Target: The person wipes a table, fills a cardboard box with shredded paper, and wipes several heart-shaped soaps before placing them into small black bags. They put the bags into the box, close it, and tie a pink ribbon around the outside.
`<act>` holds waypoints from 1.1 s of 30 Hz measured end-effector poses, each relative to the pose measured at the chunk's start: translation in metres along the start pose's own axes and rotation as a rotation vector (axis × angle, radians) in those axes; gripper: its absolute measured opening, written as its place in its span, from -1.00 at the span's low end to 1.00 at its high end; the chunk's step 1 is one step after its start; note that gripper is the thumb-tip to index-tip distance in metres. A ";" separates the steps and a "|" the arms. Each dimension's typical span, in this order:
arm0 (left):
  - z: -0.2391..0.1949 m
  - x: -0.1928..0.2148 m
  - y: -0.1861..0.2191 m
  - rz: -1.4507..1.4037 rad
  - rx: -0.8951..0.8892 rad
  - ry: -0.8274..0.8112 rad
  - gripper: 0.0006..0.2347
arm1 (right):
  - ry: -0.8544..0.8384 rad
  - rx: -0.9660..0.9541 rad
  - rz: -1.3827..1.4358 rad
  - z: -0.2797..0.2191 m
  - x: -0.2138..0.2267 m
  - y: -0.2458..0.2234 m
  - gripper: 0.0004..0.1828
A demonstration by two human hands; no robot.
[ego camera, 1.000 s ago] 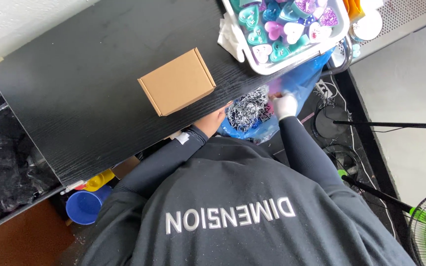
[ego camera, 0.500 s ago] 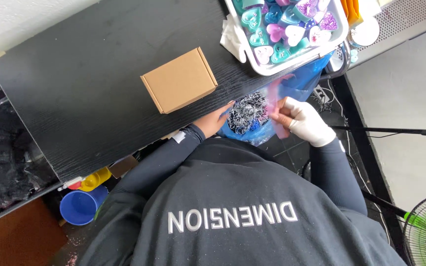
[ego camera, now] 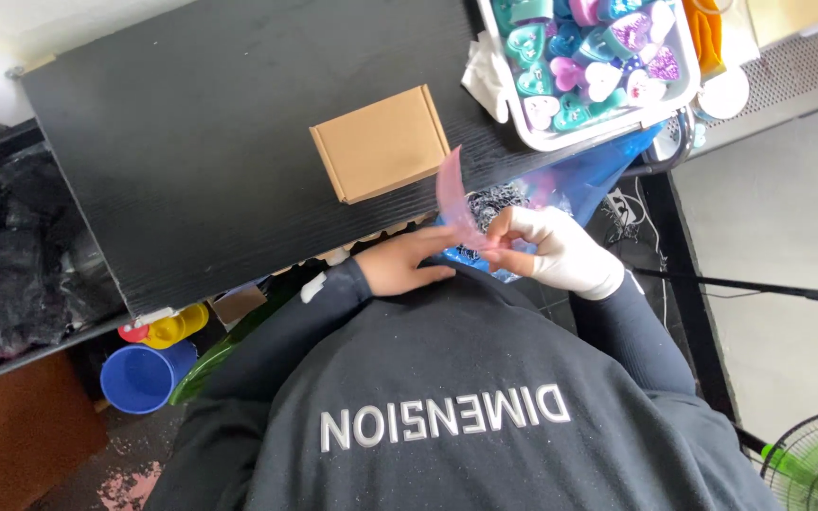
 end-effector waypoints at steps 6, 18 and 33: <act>-0.044 0.071 0.084 -0.424 0.042 0.088 -0.47 | -0.038 0.287 -0.507 0.031 -0.040 -0.053 -0.78; -0.151 0.174 0.067 -0.482 0.236 1.084 -0.79 | 0.199 0.245 -0.189 0.053 -0.015 -0.045 -0.56; -0.179 0.189 0.121 0.412 0.402 0.531 -0.66 | -0.022 0.151 -0.206 0.055 -0.027 -0.075 -0.66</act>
Point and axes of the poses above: each hand's wrist, its own z-axis towards the middle knuckle, its own x-axis out of the back of the hand, y = z × x, the point moved 8 cm from there along z, towards the middle knuckle
